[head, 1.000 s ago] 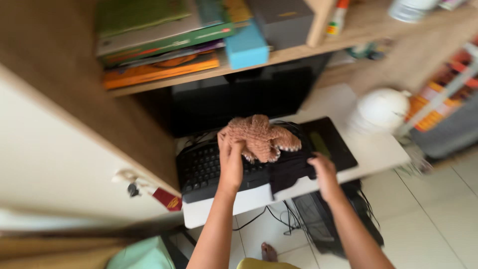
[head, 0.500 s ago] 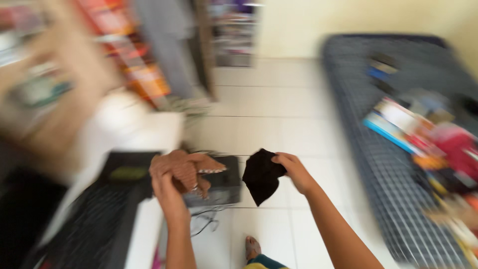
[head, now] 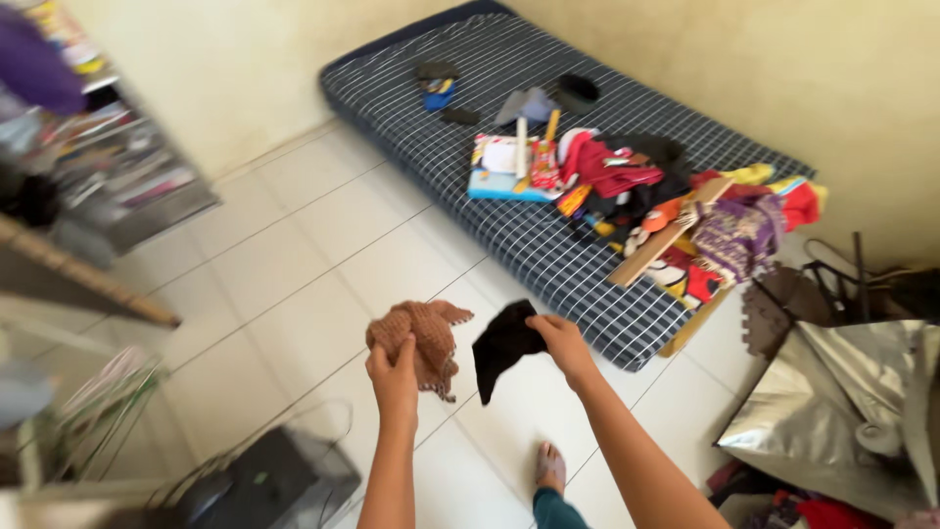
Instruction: The person packs various small items into a black backpack, including clothing, a notebook, and a small toy car, after sorting through them on a bed.
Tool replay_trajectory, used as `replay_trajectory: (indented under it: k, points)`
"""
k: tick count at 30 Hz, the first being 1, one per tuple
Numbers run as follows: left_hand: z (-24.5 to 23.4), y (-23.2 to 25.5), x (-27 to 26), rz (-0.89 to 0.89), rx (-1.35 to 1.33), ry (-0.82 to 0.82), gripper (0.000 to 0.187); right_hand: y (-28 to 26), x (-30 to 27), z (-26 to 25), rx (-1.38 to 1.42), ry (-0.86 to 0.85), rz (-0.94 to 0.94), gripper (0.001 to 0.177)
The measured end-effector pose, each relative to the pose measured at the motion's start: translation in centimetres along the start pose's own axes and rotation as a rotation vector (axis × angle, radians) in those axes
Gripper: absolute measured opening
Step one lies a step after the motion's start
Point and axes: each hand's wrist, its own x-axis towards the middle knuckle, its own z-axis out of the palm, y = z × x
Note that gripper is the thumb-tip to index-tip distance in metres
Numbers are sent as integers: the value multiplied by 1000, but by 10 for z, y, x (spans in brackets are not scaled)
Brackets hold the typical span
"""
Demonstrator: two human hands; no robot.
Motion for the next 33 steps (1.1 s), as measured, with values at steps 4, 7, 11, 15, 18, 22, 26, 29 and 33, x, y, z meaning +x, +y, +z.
replay_trajectory:
  k: [4,7,11,15,18,22,26,29,33]
  points:
    - [74,-20,24,32,27,-73,37,25,53,-73,-245,90,97,29]
    - [132,-36,39,-154,57,-74,38,41,114,-133,-292,109,246,28]
    - [200,-49,56,-225,115,-130,38,71,192,-228,-394,227,359,37]
    - [245,-54,70,-283,136,-177,36,70,284,-328,-789,152,-67,38]
    - [276,-56,77,-280,131,-240,35,36,325,-366,-1091,388,-54,51]
    - [306,-55,81,-385,125,-337,35,17,302,-353,-1094,290,-200,41]
    - [335,-50,84,-397,278,-501,37,-12,217,-281,-553,148,32,64]
    - [355,-50,83,-405,399,-669,36,-30,165,-235,-644,4,-57,89]
    - [398,-59,79,-211,295,-956,35,-22,158,-222,-746,253,-245,72]
